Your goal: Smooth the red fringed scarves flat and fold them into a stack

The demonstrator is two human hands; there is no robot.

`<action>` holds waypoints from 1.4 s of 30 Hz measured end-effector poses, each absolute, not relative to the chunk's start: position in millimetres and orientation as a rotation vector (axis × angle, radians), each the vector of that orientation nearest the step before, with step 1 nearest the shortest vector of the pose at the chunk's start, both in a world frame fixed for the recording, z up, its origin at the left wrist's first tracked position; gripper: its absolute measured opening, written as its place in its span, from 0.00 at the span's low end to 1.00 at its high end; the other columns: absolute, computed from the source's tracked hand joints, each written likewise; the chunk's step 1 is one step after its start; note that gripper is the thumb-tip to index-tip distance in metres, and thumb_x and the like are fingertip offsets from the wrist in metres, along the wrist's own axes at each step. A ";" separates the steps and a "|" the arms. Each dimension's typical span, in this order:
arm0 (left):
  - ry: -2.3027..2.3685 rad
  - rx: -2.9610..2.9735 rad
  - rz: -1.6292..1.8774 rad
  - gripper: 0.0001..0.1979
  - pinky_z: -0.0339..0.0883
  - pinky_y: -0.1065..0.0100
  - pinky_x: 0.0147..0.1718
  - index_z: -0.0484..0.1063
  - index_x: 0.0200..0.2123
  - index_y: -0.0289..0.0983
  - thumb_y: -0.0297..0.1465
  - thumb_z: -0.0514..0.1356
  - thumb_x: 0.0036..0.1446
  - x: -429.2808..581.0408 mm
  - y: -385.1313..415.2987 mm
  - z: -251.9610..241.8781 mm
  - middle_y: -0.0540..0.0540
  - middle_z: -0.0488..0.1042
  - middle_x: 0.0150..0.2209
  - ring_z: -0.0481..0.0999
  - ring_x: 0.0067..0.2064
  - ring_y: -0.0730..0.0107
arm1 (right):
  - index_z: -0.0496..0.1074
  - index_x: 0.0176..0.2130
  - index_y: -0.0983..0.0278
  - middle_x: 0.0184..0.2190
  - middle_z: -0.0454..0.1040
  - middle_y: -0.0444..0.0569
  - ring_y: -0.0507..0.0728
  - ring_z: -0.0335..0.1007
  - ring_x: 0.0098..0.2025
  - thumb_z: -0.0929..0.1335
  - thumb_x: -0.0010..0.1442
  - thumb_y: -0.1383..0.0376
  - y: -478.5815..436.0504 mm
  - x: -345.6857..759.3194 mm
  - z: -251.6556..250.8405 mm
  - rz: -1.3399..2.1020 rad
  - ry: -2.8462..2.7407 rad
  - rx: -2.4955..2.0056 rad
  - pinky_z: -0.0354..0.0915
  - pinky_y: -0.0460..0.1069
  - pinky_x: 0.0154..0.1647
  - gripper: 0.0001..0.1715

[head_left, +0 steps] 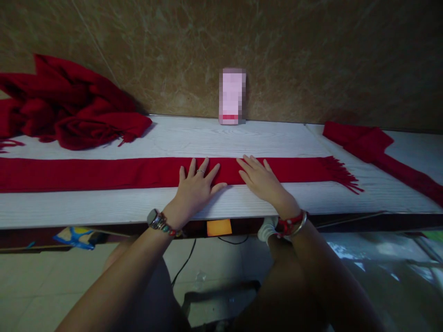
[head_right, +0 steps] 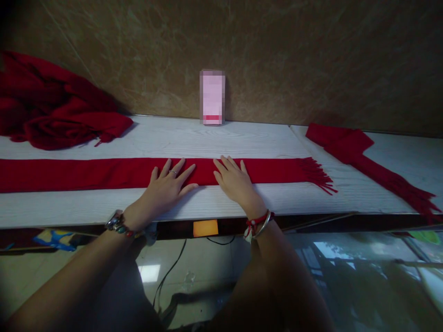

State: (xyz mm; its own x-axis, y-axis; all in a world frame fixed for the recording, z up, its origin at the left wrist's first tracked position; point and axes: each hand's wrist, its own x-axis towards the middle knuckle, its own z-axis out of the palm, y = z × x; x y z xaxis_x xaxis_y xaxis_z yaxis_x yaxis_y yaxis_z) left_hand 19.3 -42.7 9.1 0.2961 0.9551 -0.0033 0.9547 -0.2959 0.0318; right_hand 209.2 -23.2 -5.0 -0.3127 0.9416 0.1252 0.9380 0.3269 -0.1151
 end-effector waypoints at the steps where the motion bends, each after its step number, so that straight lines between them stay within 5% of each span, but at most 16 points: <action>1: 1.846 2.508 0.016 0.32 0.48 0.36 0.58 0.50 0.66 0.44 0.51 0.42 0.63 16.1 -43.1 9.4 0.41 0.47 0.68 0.45 0.67 0.38 | 0.58 0.63 0.60 0.65 0.57 0.52 0.62 0.48 0.67 0.54 0.66 0.61 -22.8 211.1 -6.2 0.029 -2.420 -1.726 0.48 0.68 0.63 0.28; 16: 2.028 2.409 -0.044 0.29 0.50 0.38 0.57 0.50 0.66 0.43 0.45 0.41 0.65 -49.2 -47.2 7.2 0.43 0.48 0.68 0.46 0.67 0.41 | 0.62 0.61 0.65 0.63 0.60 0.55 0.64 0.51 0.66 0.54 0.65 0.63 -27.1 202.5 -4.0 -0.060 -2.329 -1.779 0.50 0.68 0.63 0.27; 42: 2.046 2.412 -0.017 0.29 0.50 0.38 0.58 0.51 0.66 0.40 0.46 0.44 0.65 -46.9 -48.7 5.8 0.41 0.50 0.67 0.47 0.66 0.39 | 0.54 0.64 0.56 0.67 0.51 0.46 0.60 0.44 0.68 0.55 0.67 0.58 -29.2 210.6 -7.2 -0.001 -2.583 -1.673 0.48 0.64 0.64 0.28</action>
